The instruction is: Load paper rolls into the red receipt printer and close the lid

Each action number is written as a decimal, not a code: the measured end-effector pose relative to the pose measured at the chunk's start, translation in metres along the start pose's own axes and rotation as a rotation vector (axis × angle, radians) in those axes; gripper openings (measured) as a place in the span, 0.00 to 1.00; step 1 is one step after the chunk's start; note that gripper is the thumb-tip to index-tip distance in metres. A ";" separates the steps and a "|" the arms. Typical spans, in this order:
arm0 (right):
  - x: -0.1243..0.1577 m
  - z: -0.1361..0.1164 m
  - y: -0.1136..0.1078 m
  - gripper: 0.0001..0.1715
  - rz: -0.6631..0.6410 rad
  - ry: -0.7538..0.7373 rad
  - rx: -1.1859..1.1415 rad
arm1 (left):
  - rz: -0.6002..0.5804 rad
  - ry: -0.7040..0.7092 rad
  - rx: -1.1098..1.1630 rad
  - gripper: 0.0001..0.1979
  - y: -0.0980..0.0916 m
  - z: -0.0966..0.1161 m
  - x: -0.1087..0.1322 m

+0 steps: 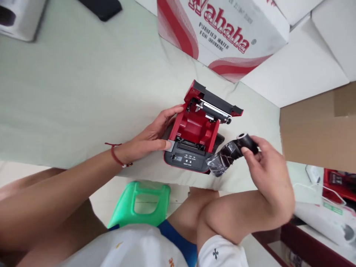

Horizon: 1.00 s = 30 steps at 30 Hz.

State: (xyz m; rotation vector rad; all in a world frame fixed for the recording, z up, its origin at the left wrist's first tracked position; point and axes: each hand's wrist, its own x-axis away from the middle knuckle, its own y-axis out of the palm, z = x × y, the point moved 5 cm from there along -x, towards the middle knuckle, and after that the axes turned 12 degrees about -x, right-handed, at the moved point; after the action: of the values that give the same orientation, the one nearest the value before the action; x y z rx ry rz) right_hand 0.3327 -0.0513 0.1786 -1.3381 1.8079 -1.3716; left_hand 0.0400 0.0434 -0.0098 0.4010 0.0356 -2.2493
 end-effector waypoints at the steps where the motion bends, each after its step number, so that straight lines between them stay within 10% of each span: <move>1: -0.011 0.009 0.010 0.30 -0.061 0.046 0.035 | 0.008 0.008 0.015 0.52 0.001 -0.001 -0.001; 5: -0.049 0.028 0.052 0.20 -0.206 0.077 0.051 | 0.056 0.024 0.038 0.53 0.001 -0.007 -0.008; 11: -0.055 0.016 0.070 0.39 -0.279 0.000 -0.065 | 0.069 0.037 -0.011 0.50 -0.003 -0.006 -0.011; 17: -0.060 -0.006 0.096 0.25 -0.442 -0.059 -0.119 | 0.096 -0.017 0.040 0.46 -0.004 0.004 -0.011; 21: -0.038 -0.009 0.067 0.14 -0.520 -0.114 -0.110 | 0.091 0.036 0.008 0.44 -0.003 0.005 -0.012; 26: 0.033 -0.016 0.007 0.17 -0.746 -0.639 -0.209 | 0.083 0.012 -0.032 0.45 -0.004 0.004 -0.007; 30: 0.044 -0.034 0.001 0.20 -0.578 -0.754 -0.254 | 0.076 0.031 -0.075 0.45 0.000 0.003 -0.002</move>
State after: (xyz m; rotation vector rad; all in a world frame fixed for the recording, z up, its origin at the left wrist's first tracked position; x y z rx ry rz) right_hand 0.2869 -0.0765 0.1975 -2.2482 1.1358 -0.6900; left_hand 0.0400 0.0440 -0.0061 0.3910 0.1184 -2.1601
